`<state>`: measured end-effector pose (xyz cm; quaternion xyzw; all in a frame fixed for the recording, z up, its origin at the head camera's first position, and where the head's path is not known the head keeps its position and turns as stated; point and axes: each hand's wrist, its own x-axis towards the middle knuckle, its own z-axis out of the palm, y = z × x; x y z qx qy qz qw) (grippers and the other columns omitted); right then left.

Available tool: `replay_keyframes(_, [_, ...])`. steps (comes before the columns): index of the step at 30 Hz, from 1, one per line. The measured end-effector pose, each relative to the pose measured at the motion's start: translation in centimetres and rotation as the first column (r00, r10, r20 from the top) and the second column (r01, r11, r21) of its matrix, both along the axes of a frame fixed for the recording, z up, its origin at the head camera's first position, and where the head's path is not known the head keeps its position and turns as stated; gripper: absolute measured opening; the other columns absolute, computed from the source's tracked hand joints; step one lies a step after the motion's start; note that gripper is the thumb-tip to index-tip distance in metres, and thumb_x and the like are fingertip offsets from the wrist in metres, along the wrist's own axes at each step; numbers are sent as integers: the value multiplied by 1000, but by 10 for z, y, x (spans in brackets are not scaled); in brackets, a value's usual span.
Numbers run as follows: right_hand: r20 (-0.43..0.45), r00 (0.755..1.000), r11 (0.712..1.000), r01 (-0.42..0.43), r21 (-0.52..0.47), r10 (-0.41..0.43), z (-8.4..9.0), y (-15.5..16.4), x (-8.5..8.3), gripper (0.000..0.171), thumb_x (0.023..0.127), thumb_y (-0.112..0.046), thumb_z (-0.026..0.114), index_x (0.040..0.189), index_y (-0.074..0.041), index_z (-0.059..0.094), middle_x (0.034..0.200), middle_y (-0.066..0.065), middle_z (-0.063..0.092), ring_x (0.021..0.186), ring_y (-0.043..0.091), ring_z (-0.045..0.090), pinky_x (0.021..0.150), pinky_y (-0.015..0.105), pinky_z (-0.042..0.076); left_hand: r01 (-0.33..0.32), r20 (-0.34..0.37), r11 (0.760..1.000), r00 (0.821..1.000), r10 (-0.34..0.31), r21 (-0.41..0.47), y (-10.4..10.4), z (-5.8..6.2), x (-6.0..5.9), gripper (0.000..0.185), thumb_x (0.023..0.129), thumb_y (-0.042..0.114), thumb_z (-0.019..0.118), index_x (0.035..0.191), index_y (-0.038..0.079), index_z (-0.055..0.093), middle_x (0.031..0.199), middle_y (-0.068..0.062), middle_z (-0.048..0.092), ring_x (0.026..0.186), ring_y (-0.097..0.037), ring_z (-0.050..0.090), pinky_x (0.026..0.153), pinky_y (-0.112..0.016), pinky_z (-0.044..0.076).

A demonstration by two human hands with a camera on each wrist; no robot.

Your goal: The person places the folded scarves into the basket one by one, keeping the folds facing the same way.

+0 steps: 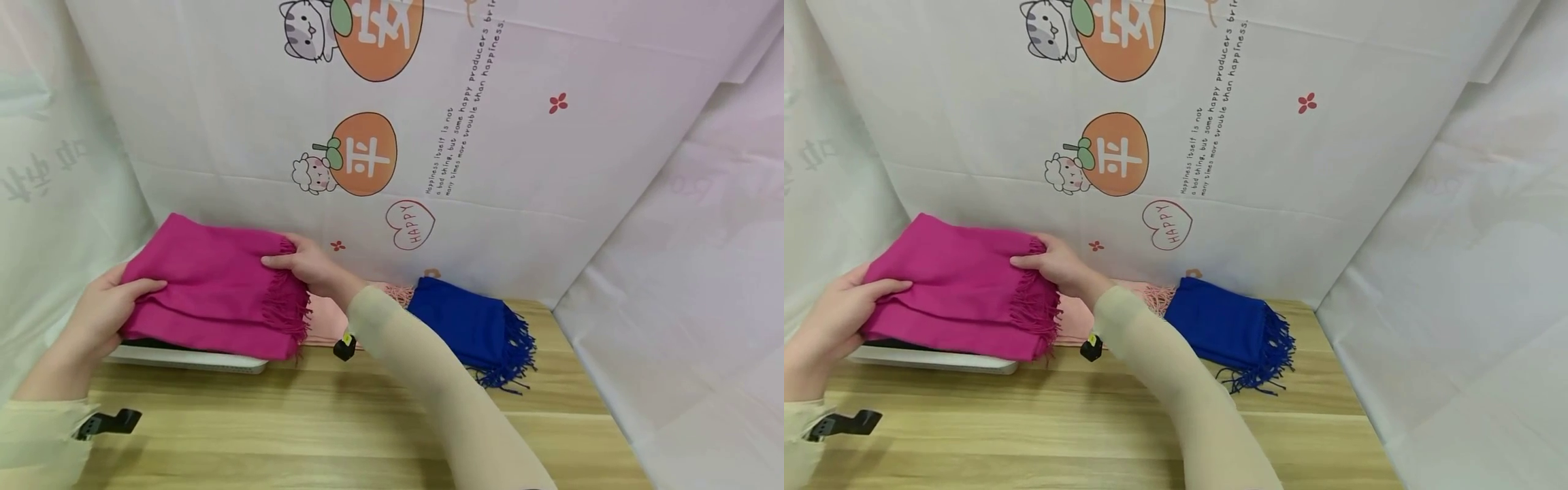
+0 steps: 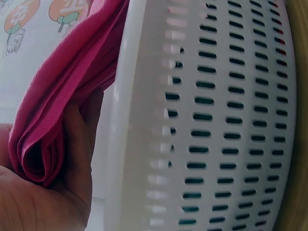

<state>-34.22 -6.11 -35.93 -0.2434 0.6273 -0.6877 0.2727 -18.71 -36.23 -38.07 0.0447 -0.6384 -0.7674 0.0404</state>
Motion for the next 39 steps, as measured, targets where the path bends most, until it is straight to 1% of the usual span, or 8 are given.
replay_keyframes(7, [-13,1000,1000,3,-28,-3,-10,-12,1,51,102,5,75,150,-7,65,110,1,75,93,18,75,80,32,64,-9,9,1000,1000,9,-10,-11,-10,0,25,110,10,69,114,33,78,87,5,78,62,-17,74,57,-29,61])
replay_keyframes(17, [-65,998,999,28,36,-25,-17,-27,3,61,103,7,72,160,-9,57,113,-6,71,92,15,74,78,30,63,2,9,999,1000,-2,-37,-27,-22,-4,21,111,12,69,115,31,75,89,5,78,64,-17,76,59,-30,62])
replay_keyframes(22, [-64,997,998,43,46,-40,-16,-32,3,60,103,7,72,159,-9,57,113,-4,70,90,16,73,77,31,63,-10,20,995,1000,12,-101,-31,-22,-4,22,111,14,70,114,35,74,88,6,77,63,-17,74,58,-29,61])
replay_keyframes(25, [-81,993,995,89,49,-85,-18,-35,4,60,101,10,72,157,-8,60,113,-4,70,91,14,71,79,30,62,-17,27,984,999,23,-180,-32,-21,-4,24,110,14,71,115,38,72,88,9,76,63,-16,73,59,-28,61])
replay_keyframes(30, [-123,985,988,135,79,-125,-25,-45,6,64,97,12,74,156,-12,63,115,-5,68,97,10,68,83,27,58,-61,32,921,996,80,-385,-35,-21,-3,23,111,20,70,117,40,62,90,17,71,68,-11,71,60,-28,61])
replay_keyframes(34, [-168,977,985,145,89,-129,-30,-50,7,70,97,12,74,160,-10,58,126,-2,67,105,8,64,90,25,55,-87,24,887,994,110,-453,-36,-22,-4,19,112,21,68,117,36,59,87,17,69,67,-11,70,58,-29,60])
replay_keyframes(36, [-216,967,980,163,112,-136,-32,-50,7,70,98,9,74,163,-10,56,134,1,66,110,8,63,94,25,54,-104,6,865,992,123,-491,-36,-23,-5,15,111,20,68,119,31,61,89,19,66,69,-8,68,60,-27,59])
replay_keyframes(39, [-317,936,954,224,197,-154,-35,-48,8,68,101,2,75,164,-16,55,144,2,65,119,8,62,102,26,52,-131,-30,805,990,140,-578,-34,-25,-10,15,111,22,66,124,14,63,92,22,62,73,-6,63,63,-24,56])
